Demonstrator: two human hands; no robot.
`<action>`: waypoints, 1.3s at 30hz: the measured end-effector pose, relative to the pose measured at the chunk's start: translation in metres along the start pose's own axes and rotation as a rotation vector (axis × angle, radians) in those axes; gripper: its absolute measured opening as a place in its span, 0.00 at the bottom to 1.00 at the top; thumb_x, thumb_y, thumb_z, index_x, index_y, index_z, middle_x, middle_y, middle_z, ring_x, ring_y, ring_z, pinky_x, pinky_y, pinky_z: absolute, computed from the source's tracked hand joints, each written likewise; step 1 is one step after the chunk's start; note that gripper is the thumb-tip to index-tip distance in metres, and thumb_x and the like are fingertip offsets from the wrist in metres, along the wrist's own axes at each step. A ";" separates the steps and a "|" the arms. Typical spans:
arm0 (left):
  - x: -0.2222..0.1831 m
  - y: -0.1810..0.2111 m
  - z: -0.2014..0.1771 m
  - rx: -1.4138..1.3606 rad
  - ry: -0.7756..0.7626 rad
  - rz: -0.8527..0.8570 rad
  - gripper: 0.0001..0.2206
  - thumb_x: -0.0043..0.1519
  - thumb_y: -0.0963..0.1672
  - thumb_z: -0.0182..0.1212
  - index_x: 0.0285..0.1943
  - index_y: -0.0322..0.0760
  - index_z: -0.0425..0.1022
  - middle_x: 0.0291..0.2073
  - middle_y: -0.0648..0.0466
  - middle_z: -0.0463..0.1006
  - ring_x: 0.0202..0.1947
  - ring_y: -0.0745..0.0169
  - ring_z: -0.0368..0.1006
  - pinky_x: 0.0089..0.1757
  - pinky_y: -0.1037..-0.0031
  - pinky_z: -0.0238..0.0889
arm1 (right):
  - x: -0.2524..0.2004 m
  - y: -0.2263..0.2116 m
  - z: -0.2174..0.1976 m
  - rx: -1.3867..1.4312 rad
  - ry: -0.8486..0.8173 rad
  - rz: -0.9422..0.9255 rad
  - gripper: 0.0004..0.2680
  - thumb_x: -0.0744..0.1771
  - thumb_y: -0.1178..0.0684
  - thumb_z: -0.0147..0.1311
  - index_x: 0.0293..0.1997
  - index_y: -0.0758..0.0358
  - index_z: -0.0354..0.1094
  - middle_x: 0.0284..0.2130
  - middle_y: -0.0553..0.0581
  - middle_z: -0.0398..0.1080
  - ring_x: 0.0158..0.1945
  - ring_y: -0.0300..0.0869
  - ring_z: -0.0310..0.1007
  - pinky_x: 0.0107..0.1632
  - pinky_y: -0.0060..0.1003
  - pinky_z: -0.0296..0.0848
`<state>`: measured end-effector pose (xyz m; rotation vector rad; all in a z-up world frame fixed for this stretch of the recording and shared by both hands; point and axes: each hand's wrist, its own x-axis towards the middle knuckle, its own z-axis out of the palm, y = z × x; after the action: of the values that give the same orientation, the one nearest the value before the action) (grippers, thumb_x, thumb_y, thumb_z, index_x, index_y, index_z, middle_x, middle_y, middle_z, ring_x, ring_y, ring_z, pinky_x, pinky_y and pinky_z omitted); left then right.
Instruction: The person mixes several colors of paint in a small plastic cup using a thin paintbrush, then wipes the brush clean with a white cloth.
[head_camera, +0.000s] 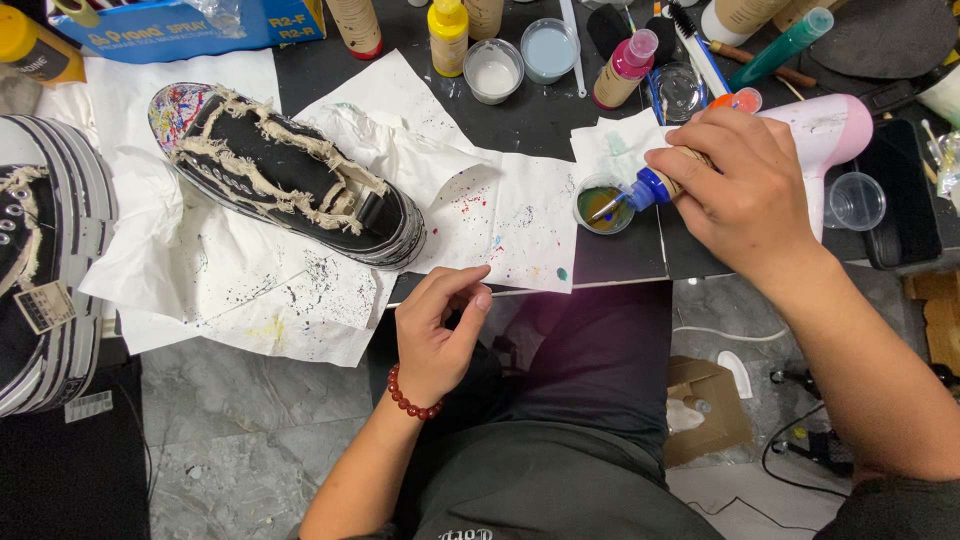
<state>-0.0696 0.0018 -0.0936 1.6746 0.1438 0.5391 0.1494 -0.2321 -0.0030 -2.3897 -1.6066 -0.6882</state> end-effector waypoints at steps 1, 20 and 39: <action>0.000 0.000 0.000 0.002 0.000 0.003 0.10 0.65 0.38 0.63 0.55 0.30 0.77 0.38 0.51 0.79 0.35 0.70 0.76 0.39 0.80 0.70 | -0.002 0.001 0.000 0.031 -0.010 0.036 0.11 0.63 0.63 0.66 0.48 0.58 0.75 0.47 0.51 0.73 0.56 0.45 0.72 0.55 0.41 0.63; 0.000 0.000 -0.001 -0.004 -0.007 0.013 0.10 0.66 0.38 0.63 0.56 0.30 0.77 0.37 0.52 0.79 0.35 0.70 0.75 0.38 0.81 0.69 | -0.012 -0.002 -0.008 0.107 -0.013 0.179 0.15 0.59 0.60 0.68 0.48 0.61 0.75 0.45 0.53 0.74 0.54 0.49 0.70 0.53 0.44 0.62; 0.000 0.002 -0.001 0.005 -0.014 -0.011 0.10 0.66 0.39 0.63 0.55 0.30 0.78 0.37 0.52 0.79 0.34 0.70 0.76 0.38 0.80 0.70 | -0.022 -0.015 0.002 -0.052 -0.057 0.083 0.16 0.62 0.60 0.67 0.54 0.54 0.77 0.48 0.48 0.72 0.55 0.45 0.68 0.54 0.41 0.58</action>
<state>-0.0704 0.0028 -0.0917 1.6809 0.1441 0.5189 0.1291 -0.2432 -0.0172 -2.5193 -1.5188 -0.6601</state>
